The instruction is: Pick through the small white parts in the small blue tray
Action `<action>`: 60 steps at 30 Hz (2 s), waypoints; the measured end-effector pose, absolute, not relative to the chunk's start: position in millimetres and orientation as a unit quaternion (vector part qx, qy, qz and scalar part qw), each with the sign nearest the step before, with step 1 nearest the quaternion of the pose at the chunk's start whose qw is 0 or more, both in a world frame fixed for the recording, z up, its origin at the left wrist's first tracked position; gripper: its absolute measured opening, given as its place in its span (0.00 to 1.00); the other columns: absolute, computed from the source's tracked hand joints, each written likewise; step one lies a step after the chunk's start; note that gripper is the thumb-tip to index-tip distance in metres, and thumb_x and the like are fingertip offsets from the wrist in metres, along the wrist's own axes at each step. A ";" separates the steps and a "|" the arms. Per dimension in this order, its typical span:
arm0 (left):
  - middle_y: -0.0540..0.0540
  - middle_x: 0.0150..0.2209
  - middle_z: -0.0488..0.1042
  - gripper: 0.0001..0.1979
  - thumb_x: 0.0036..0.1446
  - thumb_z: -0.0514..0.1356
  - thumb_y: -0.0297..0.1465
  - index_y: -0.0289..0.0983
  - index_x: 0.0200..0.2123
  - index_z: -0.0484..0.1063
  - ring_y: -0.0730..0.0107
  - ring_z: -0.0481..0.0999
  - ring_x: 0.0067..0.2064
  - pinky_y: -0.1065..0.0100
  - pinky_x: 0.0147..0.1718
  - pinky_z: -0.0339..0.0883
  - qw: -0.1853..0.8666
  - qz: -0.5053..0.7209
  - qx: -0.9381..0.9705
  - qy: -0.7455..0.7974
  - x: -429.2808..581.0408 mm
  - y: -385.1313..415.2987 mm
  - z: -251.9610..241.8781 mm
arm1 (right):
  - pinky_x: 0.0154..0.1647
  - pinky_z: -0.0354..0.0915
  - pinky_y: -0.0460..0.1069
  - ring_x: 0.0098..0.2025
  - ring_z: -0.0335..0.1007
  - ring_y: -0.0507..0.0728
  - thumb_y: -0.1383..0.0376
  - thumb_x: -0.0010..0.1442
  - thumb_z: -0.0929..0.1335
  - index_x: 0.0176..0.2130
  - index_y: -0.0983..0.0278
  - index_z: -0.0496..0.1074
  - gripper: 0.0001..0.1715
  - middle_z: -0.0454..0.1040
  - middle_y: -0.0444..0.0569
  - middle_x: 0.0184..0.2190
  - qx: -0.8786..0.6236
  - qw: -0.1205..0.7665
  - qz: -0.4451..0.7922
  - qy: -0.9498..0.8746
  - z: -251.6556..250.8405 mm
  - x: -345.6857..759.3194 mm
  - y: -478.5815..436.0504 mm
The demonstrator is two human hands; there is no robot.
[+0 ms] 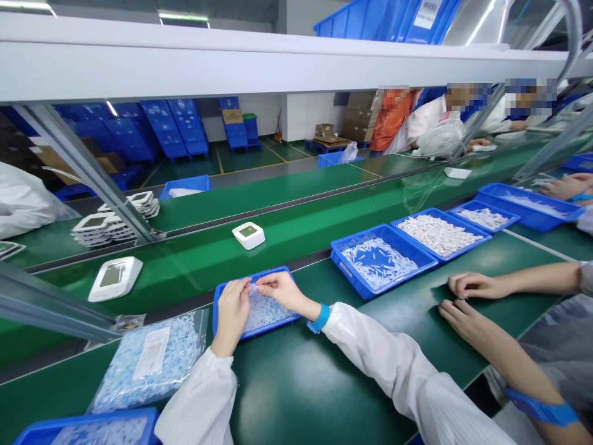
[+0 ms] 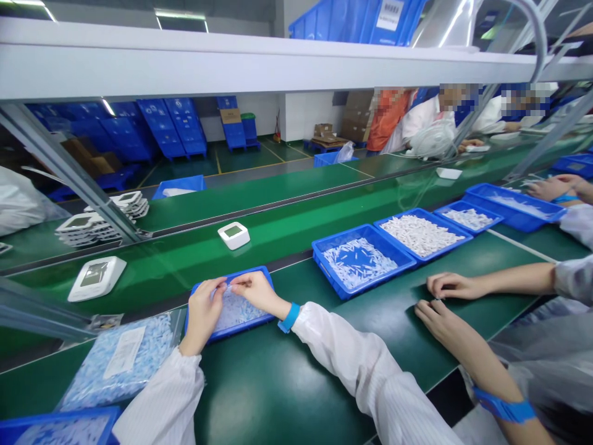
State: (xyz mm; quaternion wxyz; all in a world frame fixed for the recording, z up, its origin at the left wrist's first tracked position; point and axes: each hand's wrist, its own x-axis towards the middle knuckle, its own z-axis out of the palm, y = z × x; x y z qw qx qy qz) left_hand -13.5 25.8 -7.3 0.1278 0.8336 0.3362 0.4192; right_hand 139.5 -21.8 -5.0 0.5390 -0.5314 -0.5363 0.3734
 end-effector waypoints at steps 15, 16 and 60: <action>0.46 0.34 0.77 0.09 0.61 0.52 0.31 0.38 0.35 0.72 0.64 0.74 0.38 0.63 0.40 0.64 0.114 0.367 0.856 0.346 -12.7 18.8 0.0 | 0.33 0.63 0.48 0.28 0.66 0.51 0.54 0.50 0.71 0.30 0.67 0.72 0.17 0.72 0.46 0.26 -0.476 0.592 0.432 -0.486 -5.1 137.3 -22.4; 0.46 0.34 0.77 0.09 0.60 0.52 0.31 0.38 0.35 0.72 0.64 0.73 0.38 0.63 0.41 0.63 0.115 0.367 0.855 0.348 -12.7 18.8 0.2 | 0.33 0.63 0.48 0.28 0.66 0.51 0.54 0.51 0.71 0.30 0.67 0.71 0.17 0.72 0.46 0.26 -0.479 0.590 0.431 -0.487 -5.1 137.1 -22.7; 0.46 0.29 0.76 0.10 0.54 0.52 0.27 0.38 0.27 0.74 0.64 0.74 0.34 0.64 0.35 0.67 0.164 0.414 0.801 0.400 -0.3 -4.0 -0.8 | 0.29 0.57 0.45 0.25 0.60 0.49 0.63 0.56 0.67 0.26 0.64 0.63 0.11 0.64 0.39 0.20 -0.488 0.511 0.485 -0.516 -9.7 144.8 -24.3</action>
